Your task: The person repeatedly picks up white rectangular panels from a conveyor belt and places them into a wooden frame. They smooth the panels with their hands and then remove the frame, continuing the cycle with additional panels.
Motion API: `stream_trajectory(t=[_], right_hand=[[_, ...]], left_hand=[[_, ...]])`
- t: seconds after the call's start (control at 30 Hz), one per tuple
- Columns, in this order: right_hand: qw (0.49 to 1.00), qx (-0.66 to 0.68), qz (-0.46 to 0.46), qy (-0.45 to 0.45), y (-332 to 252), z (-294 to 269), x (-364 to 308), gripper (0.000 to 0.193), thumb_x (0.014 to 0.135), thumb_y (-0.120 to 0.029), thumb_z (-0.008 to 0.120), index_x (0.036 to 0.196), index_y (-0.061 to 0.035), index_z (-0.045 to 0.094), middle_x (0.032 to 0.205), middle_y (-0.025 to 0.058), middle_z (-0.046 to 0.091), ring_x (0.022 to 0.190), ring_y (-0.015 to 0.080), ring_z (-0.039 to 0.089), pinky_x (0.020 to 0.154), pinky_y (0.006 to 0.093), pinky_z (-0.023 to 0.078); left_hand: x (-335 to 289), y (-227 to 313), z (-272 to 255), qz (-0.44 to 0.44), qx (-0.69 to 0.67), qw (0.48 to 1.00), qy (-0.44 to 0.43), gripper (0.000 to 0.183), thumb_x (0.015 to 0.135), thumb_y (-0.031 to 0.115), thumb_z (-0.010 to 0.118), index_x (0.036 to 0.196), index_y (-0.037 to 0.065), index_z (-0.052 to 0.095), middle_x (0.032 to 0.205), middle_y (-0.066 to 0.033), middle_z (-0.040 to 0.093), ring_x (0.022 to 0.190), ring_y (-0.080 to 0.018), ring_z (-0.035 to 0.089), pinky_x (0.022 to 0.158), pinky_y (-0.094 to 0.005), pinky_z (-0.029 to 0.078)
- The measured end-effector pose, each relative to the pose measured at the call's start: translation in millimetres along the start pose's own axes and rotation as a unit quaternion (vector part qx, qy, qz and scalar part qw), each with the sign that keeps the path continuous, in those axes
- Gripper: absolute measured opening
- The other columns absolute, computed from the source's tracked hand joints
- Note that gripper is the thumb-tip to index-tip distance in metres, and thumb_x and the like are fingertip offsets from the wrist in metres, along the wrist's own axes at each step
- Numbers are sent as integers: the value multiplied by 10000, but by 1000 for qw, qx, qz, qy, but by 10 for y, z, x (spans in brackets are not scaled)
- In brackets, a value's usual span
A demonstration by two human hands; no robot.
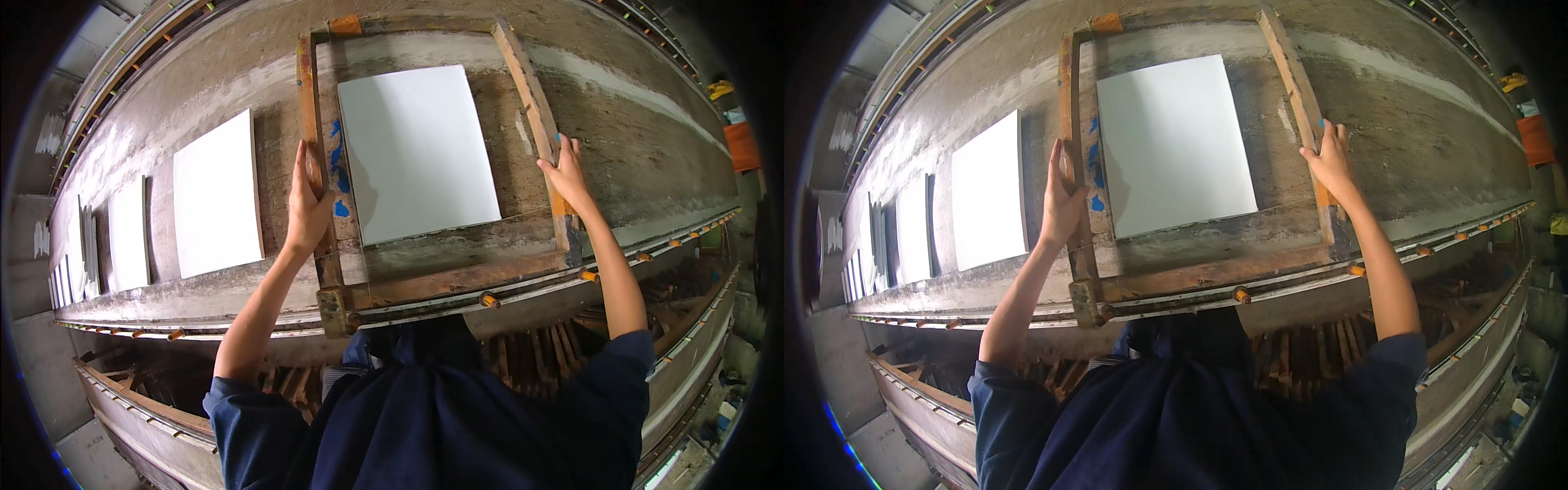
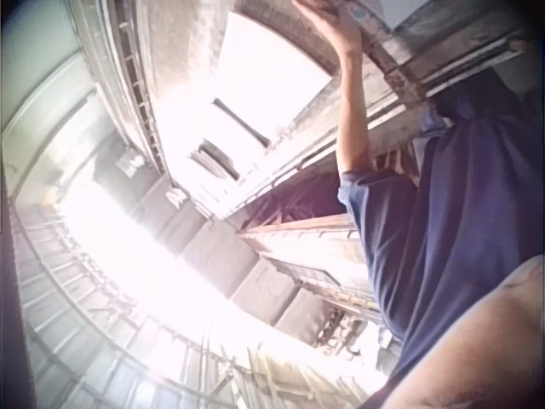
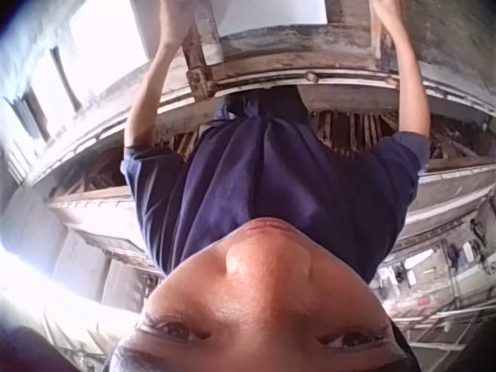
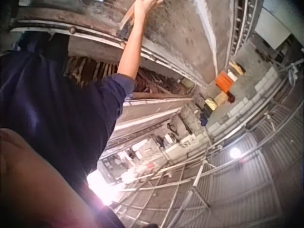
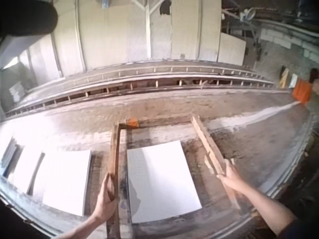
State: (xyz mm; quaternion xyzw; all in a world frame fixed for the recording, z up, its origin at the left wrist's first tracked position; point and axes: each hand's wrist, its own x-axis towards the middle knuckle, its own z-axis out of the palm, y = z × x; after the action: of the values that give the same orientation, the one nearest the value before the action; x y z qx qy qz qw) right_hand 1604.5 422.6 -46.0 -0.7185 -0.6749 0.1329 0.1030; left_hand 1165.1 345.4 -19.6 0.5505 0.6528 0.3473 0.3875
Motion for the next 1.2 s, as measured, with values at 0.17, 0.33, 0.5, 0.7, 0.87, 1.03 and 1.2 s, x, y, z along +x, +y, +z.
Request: stream_trajectory(t=[0.17, 0.33, 0.5, 0.7, 0.87, 1.03, 1.2], right_hand=[[993, 92, 58, -45, -81, -399, 168, 845, 789, -302, 703, 1426, 6, 241, 1373, 203, 312, 1317, 348, 297, 1058, 444, 327], [991, 121, 37, -48, 402, -938, 424, 859, 782, -333, 703, 1431, 0, 248, 1465, 204, 225, 1370, 342, 236, 1099, 438, 269], [998, 58, 25, -8, 2086, -1247, 866, 845, 767, -330, 711, 1409, 21, 289, 1415, 224, 295, 1341, 356, 279, 1076, 422, 302], [997, -63, 43, -29, 2988, -1311, 952, 791, 816, -271, 690, 1401, 54, 269, 1374, 242, 301, 1297, 380, 316, 1062, 450, 321], [996, -65, 27, -51, 3095, -1277, 955, 734, 874, -225, 616, 1400, 94, 216, 1364, 287, 271, 1281, 433, 292, 1054, 496, 323], [995, -100, -19, -13, 2961, -1212, 815, 611, 956, -182, 451, 1379, 150, 161, 1264, 305, 319, 1135, 420, 408, 963, 472, 422], [996, -48, -11, -71, 3080, -1386, 763, 622, 981, -220, 415, 1401, 125, 110, 1332, 316, 247, 1228, 465, 309, 1002, 495, 377]], left_hand=[[204, 521, -166, 167, 47, 982, 70, 846, 725, -135, 532, 1461, 115, 200, 997, -109, 519, 743, -155, 530, 615, -278, 470], [248, 1214, 356, 126, 12, 991, 51, 807, 708, -134, 542, 1424, 107, 257, 976, -135, 535, 760, -176, 540, 651, -297, 476], [550, 1524, 1759, 173, 22, 984, 35, 827, 679, -114, 529, 1419, 91, 220, 1021, -188, 511, 870, -259, 521, 811, -392, 446], [616, 1726, 2854, 37, 0, 998, -47, 757, 717, -108, 508, 1395, 104, 245, 1324, -191, 402, 1060, -296, 505, 887, -426, 414], [564, 1452, 3236, 92, -3, 996, 20, 822, 724, -141, 522, 1433, 130, 206, 878, -69, 425, 700, -160, 408, 657, -307, 406], [584, 1370, 3218, 159, -54, 985, 49, 793, 745, -132, 524, 1427, 126, 210, 778, -14, 337, 634, -123, 361, 582, -285, 368], [322, 1481, 3441, 80, -22, 996, 43, 695, 781, -141, 505, 1380, 105, 254, 1250, -170, 393, 1137, -235, 422, 919, -333, 400]])
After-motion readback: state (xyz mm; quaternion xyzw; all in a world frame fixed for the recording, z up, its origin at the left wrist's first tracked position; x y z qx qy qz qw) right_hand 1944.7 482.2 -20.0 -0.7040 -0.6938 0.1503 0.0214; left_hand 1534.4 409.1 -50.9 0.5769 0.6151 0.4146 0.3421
